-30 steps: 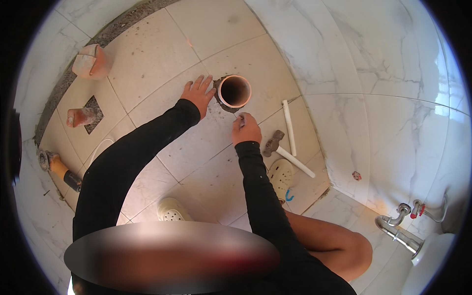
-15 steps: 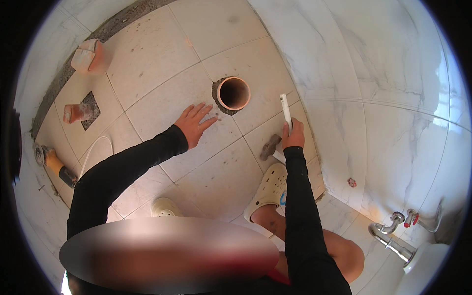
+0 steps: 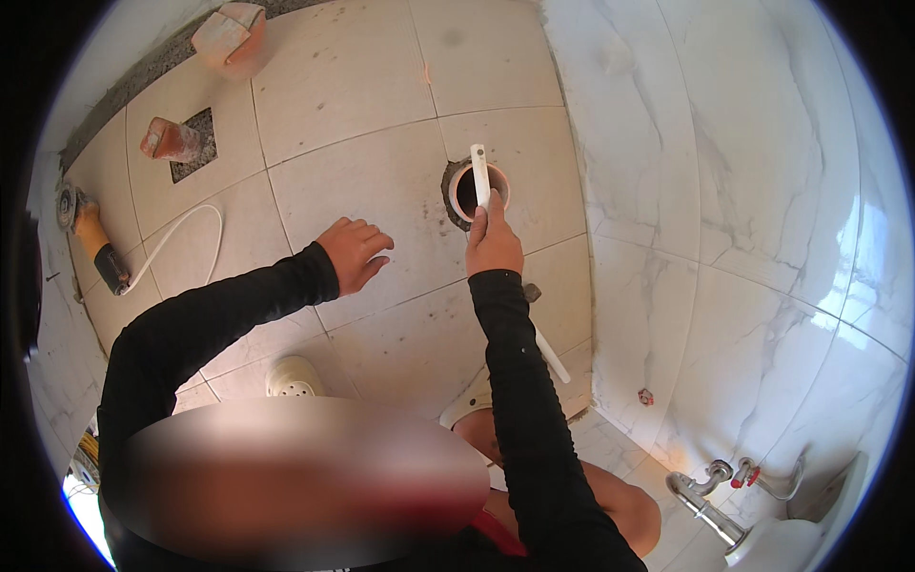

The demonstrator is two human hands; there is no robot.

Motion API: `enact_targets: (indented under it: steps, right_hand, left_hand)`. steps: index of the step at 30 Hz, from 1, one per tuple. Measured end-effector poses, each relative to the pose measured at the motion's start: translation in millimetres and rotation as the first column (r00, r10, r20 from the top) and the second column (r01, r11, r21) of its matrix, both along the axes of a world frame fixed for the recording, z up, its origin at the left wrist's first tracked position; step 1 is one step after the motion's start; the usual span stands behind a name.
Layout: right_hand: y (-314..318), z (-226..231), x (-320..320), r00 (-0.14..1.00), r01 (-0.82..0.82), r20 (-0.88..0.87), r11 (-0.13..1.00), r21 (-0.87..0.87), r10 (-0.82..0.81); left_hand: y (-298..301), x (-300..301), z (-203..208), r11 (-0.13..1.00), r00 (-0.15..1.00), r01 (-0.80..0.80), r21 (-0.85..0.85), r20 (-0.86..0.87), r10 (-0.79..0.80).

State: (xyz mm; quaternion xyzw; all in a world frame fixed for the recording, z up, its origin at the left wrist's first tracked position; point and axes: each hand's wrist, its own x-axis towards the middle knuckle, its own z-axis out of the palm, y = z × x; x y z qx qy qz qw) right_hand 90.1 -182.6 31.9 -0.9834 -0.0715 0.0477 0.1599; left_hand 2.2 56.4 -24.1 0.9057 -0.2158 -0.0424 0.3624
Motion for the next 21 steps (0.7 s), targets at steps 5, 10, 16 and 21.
enact_targets:
  steps: [5,10,16,21]
  right_hand:
    - [14,-10,-18,0.999,-0.037,-0.026,0.996,-0.085,0.035]
    - [0,9,-49,0.992,-0.054,-0.117,0.994,-0.098,0.043]
    - [1,19,-35,0.997,-0.051,-0.048,0.998,0.048,0.053]
    - [11,4,-36,0.999,-0.039,0.004,0.999,0.030,0.039]
  left_hand:
    - [5,-6,-6,1.000,0.999,0.003,0.011,-0.041,-0.002]
    - [5,-13,-12,1.000,0.999,0.006,0.003,-0.042,-0.006]
    - [3,-15,-11,1.000,0.998,0.007,-0.011,-0.063,-0.007]
    - [4,-17,-9,0.996,0.996,-0.027,-0.088,-0.088,0.019]
